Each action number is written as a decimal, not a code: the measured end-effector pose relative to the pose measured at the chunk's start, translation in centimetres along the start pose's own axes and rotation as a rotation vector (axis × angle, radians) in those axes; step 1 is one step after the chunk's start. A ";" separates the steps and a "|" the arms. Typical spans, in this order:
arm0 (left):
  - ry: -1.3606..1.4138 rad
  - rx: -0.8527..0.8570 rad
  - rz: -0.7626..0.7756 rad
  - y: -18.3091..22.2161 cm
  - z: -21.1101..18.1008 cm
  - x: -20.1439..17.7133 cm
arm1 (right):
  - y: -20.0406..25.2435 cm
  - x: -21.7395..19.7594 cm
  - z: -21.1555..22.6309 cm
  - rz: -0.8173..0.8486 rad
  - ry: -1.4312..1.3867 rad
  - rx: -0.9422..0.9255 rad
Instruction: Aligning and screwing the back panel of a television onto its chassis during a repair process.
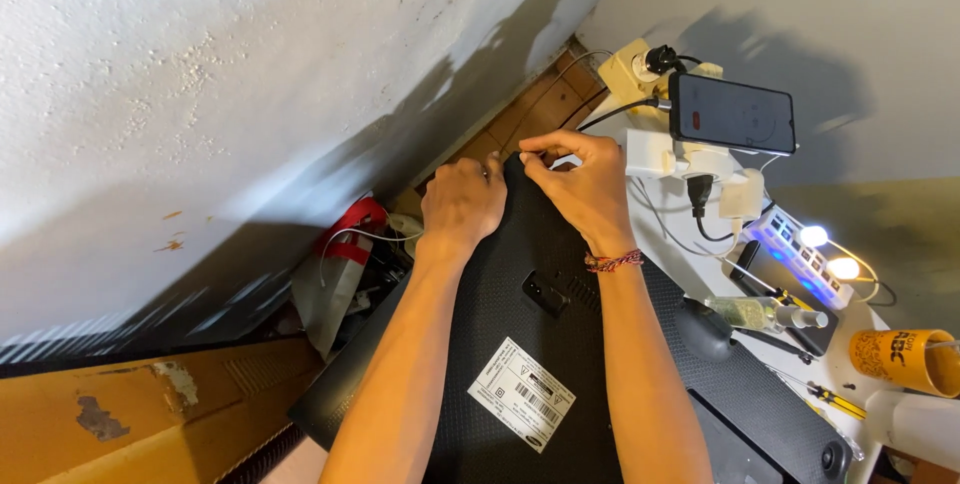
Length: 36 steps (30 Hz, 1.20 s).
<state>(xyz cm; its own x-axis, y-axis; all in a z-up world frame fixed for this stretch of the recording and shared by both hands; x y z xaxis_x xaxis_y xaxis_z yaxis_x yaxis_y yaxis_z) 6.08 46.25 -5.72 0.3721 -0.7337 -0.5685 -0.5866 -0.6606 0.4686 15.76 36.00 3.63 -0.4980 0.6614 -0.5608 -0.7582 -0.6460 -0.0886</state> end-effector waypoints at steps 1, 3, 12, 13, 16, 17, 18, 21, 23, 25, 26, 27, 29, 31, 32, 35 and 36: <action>0.001 -0.002 0.000 0.0 0.1 0.0 | 0.0 0.1 -0.2 0.002 0.000 0.000; 0.023 0.006 -0.002 0.0 0.1 0.1 | 0.0 0.2 -0.7 0.007 0.001 0.016; 0.031 0.017 0.009 -0.2 0.0 0.1 | 0.2 0.3 -0.2 0.030 -0.003 0.010; 0.033 0.016 0.007 -0.3 0.1 0.2 | 0.3 0.4 -0.3 0.032 -0.002 0.009; 0.022 0.024 0.012 -0.7 0.2 0.3 | 0.1 0.5 -0.5 0.029 0.032 -0.038; 0.023 0.022 0.012 -0.7 0.2 0.3 | 0.0 0.5 -0.8 0.035 0.037 -0.043; 0.025 0.020 0.012 -0.7 0.3 0.4 | -0.1 0.5 -1.1 0.041 0.042 -0.049; 0.027 0.033 0.008 -0.8 0.4 0.3 | -0.3 0.4 -1.4 0.042 0.089 -0.062; 0.024 0.032 0.007 -0.8 0.4 0.3 | -0.2 0.6 -0.9 0.034 0.092 -0.059; 0.021 0.032 0.007 -0.7 0.3 0.4 | -0.2 0.7 -0.7 0.024 0.095 -0.056; 0.029 0.025 0.007 -0.7 0.3 0.4 | -0.2 0.8 -0.7 0.025 0.111 -0.066; 0.036 0.018 0.006 -0.7 0.4 0.3 | -0.2 0.9 -0.6 0.026 0.126 -0.076; 0.034 0.024 0.006 -0.8 0.4 0.4 | -0.2 0.8 -0.7 0.030 0.134 -0.074; 0.031 0.030 0.006 -0.8 0.4 0.4 | -0.2 0.9 -0.7 0.035 0.141 -0.072; 0.027 0.026 0.005 -0.8 0.4 0.4 | -0.1 0.9 -0.7 0.036 0.138 -0.071; 0.022 0.020 0.006 -0.7 0.2 0.4 | -0.2 0.8 -0.6 0.040 0.128 -0.075; 0.021 0.018 0.007 -0.6 0.2 0.3 | -0.3 0.8 -0.5 0.045 0.120 -0.080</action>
<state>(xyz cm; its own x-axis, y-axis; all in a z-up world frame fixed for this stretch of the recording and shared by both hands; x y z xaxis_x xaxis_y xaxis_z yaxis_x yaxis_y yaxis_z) 6.43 46.44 -6.31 0.3827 -0.7417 -0.5508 -0.6020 -0.6524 0.4603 15.82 36.55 2.78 -0.4735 0.5841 -0.6593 -0.6980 -0.7053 -0.1236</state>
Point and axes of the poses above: each hand's wrist, its own y-axis away from the middle knuckle, its own x-axis out of the palm, z = x × y, the point moved 7 cm from there along -y, towards the middle knuckle, and after that the axes turned 3 degrees about -x, right-handed, at the moved point
